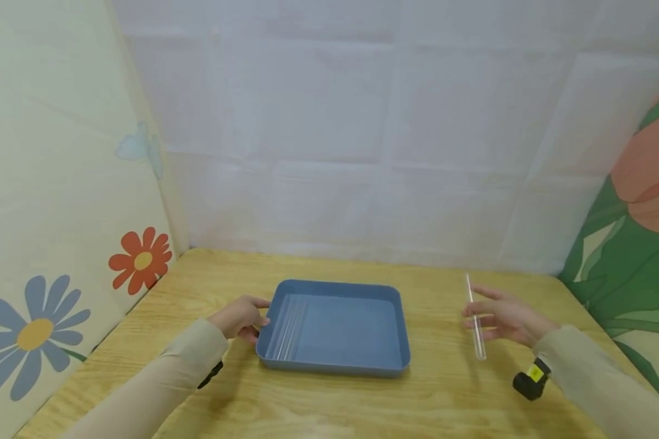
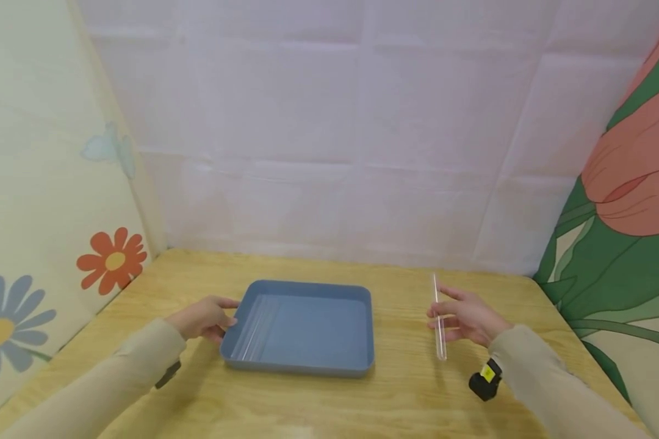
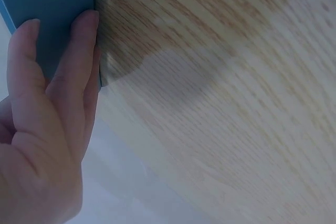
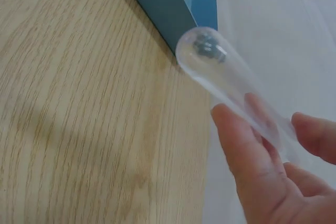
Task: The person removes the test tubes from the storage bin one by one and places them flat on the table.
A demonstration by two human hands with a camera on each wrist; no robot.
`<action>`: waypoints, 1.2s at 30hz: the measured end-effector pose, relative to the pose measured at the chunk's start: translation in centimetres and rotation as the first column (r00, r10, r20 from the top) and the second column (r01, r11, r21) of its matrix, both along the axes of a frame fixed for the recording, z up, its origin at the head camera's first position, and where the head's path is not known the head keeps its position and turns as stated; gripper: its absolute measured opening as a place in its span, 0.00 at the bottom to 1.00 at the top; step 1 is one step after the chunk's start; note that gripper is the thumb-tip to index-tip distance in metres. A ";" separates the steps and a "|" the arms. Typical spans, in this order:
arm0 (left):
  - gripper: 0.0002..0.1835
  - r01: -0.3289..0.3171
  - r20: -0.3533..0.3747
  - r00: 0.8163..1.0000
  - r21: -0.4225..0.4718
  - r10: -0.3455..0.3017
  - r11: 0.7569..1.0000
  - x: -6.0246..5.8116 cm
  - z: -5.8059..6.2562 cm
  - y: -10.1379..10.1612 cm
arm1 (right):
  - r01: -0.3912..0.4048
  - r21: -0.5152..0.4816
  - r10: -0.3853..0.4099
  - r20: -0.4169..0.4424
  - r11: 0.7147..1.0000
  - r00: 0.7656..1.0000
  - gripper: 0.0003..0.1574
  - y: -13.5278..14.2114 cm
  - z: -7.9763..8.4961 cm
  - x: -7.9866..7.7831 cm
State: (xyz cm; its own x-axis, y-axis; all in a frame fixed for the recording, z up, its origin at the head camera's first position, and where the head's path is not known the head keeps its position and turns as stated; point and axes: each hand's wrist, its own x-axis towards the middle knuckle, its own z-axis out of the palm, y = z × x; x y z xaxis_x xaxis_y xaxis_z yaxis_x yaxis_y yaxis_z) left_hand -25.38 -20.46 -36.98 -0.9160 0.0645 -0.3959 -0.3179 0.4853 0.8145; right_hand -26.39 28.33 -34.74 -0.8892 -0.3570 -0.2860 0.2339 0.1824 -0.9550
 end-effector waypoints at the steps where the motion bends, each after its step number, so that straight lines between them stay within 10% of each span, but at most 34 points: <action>1: 0.28 0.003 -0.001 1.000 0.000 -0.003 1.000 0.0 0.0 0.0 | 0.000 0.001 0.000 -0.001 1.000 1.000 0.50 0.1 -0.1 0.0; 36: 0.29 0.026 -0.010 1.000 -0.029 -0.027 0.999 -0.1 0.2 0.0 | 0.023 0.098 -0.022 -0.011 0.995 1.000 0.50 2.5 0.1 0.7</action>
